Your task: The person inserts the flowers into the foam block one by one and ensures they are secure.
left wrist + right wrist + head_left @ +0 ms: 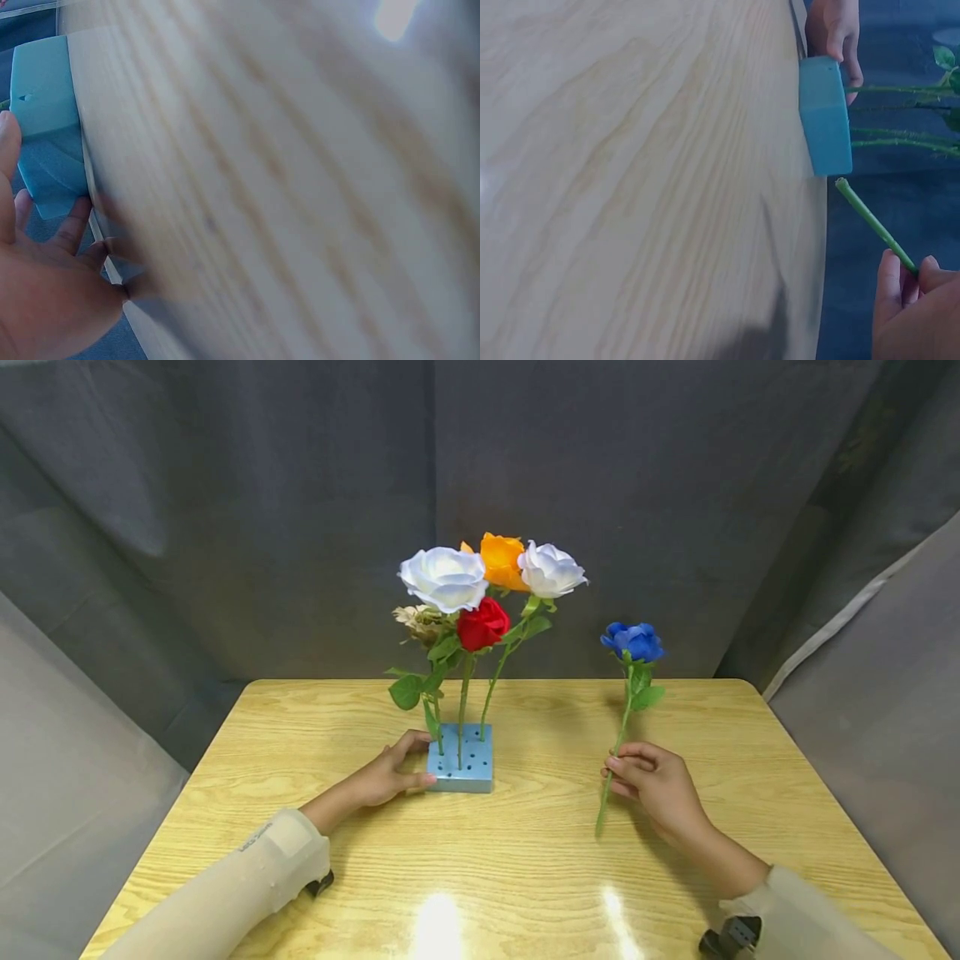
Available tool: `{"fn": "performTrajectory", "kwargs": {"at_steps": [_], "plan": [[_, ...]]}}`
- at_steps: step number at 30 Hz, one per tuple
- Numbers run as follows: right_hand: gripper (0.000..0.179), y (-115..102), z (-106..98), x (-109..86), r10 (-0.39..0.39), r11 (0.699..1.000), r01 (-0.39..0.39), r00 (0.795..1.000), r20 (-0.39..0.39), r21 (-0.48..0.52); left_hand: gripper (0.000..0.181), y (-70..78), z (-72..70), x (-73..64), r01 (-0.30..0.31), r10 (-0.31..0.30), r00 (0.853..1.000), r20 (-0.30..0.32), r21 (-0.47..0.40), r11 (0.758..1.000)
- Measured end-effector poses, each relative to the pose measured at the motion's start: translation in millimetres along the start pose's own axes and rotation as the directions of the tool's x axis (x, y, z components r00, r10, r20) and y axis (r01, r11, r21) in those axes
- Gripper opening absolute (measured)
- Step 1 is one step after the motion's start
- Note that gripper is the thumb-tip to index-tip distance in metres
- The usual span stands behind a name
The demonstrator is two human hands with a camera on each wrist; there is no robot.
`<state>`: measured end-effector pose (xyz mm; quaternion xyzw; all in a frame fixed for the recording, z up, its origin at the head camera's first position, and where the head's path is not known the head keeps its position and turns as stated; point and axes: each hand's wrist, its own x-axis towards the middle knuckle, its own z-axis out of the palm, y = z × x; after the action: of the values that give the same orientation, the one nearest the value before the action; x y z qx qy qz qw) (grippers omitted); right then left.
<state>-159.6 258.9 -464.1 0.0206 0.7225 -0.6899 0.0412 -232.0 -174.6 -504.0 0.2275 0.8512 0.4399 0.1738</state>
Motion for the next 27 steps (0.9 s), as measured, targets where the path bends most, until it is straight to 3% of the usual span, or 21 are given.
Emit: {"fn": "performTrajectory", "kwargs": {"at_steps": [6, 20, 27], "plan": [[0.031, -6.6, 17.6, 3.8, -0.038, 0.999, 0.038, 0.999, 0.018, -0.017, 0.066, 0.3, 0.6, 0.2, -0.007, 0.007, 1.0, -0.005, -0.011, 1.0], [0.023, -19.0, 52.1, 7.6, -0.121, 0.99, 0.12, 0.993, 0.011, 0.072, 0.068, -0.9, -0.1, 0.6, -0.009, 0.009, 1.0, -0.005, 0.0, 1.0], [0.023, -26.0, 66.4, 9.4, -0.178, 0.983, 0.175, 0.983, 0.037, 0.062, 0.068, 0.6, 0.3, 0.3, -0.003, 0.003, 1.0, -0.007, 0.006, 1.0]]}}
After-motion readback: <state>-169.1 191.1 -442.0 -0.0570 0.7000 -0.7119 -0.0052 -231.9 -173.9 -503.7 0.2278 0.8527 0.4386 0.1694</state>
